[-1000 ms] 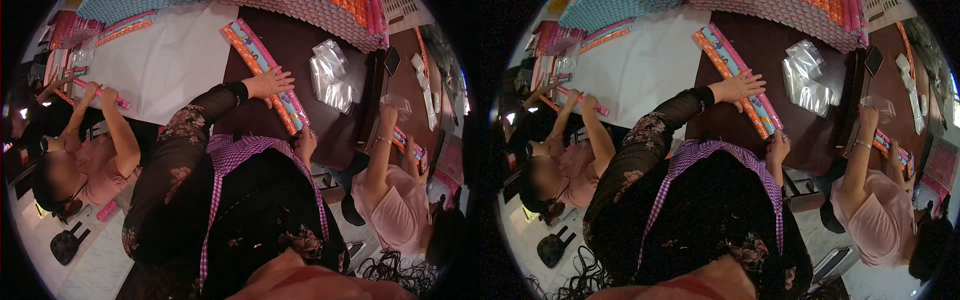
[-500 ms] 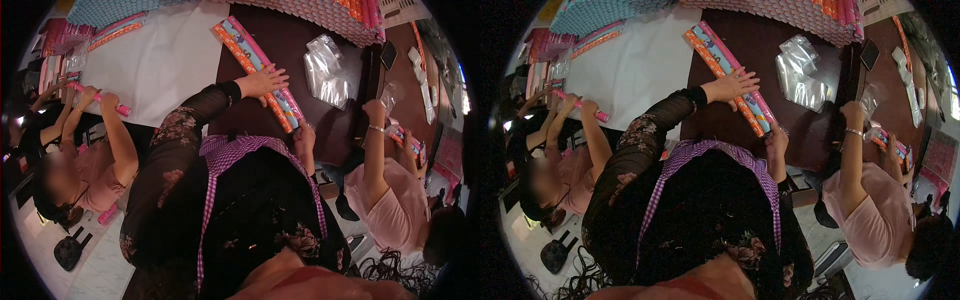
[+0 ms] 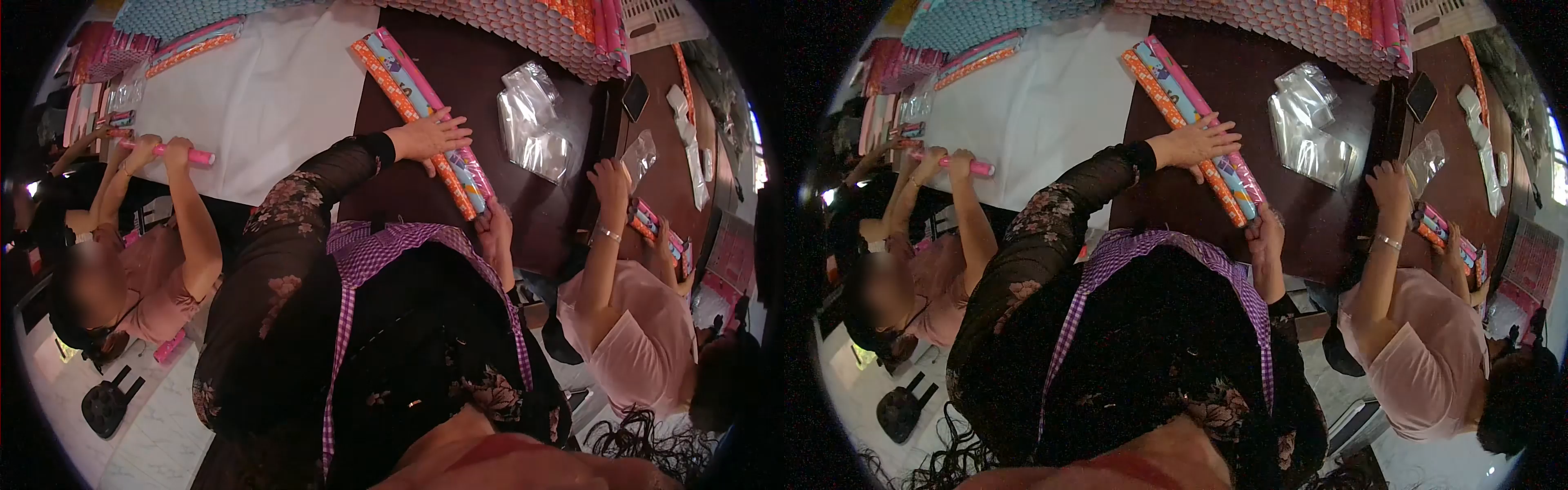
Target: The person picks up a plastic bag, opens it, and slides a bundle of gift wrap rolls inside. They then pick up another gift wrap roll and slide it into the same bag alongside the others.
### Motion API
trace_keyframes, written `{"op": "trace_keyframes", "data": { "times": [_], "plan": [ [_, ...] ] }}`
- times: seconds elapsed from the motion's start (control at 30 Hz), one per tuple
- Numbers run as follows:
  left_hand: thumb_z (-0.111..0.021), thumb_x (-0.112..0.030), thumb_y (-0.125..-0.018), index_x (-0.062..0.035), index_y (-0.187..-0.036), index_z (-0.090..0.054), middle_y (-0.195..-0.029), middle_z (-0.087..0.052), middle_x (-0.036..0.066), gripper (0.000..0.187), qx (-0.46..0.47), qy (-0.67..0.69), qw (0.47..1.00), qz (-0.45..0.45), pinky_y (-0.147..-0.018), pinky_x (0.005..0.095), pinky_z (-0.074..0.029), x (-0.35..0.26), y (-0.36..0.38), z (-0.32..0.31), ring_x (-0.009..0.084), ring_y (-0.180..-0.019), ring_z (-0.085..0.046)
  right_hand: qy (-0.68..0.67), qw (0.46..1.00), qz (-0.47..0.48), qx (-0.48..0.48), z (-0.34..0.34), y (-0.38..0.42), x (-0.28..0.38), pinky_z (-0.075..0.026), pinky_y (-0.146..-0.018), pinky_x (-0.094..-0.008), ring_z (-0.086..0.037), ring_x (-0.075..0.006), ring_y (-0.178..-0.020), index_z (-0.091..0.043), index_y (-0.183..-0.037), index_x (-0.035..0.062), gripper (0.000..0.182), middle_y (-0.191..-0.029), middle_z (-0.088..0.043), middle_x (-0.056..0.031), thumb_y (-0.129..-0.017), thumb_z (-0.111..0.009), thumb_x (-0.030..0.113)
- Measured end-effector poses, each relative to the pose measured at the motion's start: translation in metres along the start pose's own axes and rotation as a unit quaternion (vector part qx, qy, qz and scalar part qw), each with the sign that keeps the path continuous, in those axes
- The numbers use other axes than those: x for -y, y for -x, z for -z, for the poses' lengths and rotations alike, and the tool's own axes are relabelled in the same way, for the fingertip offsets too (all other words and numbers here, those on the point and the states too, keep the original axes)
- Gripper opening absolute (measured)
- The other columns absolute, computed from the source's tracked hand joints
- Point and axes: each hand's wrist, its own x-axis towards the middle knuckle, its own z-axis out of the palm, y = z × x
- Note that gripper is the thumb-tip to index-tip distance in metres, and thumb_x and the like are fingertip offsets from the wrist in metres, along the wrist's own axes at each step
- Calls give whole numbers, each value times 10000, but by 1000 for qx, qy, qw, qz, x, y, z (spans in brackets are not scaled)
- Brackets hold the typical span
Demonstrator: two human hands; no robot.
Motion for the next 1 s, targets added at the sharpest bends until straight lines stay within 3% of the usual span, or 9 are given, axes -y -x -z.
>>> {"op": "trace_keyframes", "data": {
  "times": [0.03,0.23,0.43,0.57,0.63,0.73,0.87,1.0],
  "plan": [
    [-732,-651,-602,-102,-1496,-278,-1541,-297,79,1143,-25,-6,1000,-9,-1165,566,-124,1,1,-4,313,-1455,-185,36,998,52,-10,-4,9,-2,-255,-390,-246,-339,-82,-416,-566,-784,120,178,-558,-416,49,-911,-651,211],
    [-733,-664,-586,-94,-1486,-300,-1527,-323,87,1150,-61,-8,998,-20,-1156,571,-137,0,2,-8,320,-1450,-204,98,990,101,-33,-5,13,-5,-270,-404,-259,-353,-77,-440,-549,-745,130,201,-558,-408,52,-903,-654,194],
    [-734,-668,-583,-91,-1483,-301,-1524,-326,92,1153,-50,-5,999,-10,-1159,575,-125,-1,0,-9,326,-1447,-206,11,1000,7,-1,11,-24,-3,-268,-402,-258,-351,-84,-429,-550,-734,125,180,-548,-406,51,-873,-662,150],
    [-732,-670,-588,-92,-1480,-306,-1514,-342,90,1145,-52,-1,999,-13,-1158,580,-122,2,-1,-10,322,-1446,-212,38,999,10,-11,3,-8,3,-267,-397,-254,-345,-80,-430,-555,-739,115,192,-550,-406,47,-882,-664,184],
    [-743,-648,-596,-97,-1491,-284,-1524,-324,85,1146,-38,1,999,-6,-1163,574,-115,0,0,-5,314,-1451,-196,144,984,102,-15,-7,14,3,-284,-392,-252,-368,-67,-443,-574,-758,102,219,-561,-416,47,-888,-677,245],
    [-756,-620,-603,-102,-1499,-268,-1530,-312,79,1145,-21,3,1000,1,-1169,566,-110,-1,0,0,302,-1454,-189,197,970,139,-38,3,19,-8,-309,-393,-252,-400,-62,-453,-618,-819,60,229,-584,-464,42,-892,-677,269],
    [-755,-615,-603,-101,-1492,-281,-1521,-327,76,1131,-25,0,1000,1,-1166,563,-120,-3,1,0,300,-1446,-214,250,962,110,-31,0,34,-13,-329,-405,-252,-434,-74,-465,-657,-921,-3,228,-637,-548,8,-884,-673,221],
    [-734,-661,-589,-98,-1473,-317,-1499,-365,76,1128,-50,-26,998,-3,-1155,568,-159,-2,1,-3,305,-1440,-233,224,968,106,-44,-4,24,-16,-318,-407,-253,-419,-82,-457,-644,-850,22,175,-611,-520,14,-884,-672,192]
  ]
}}
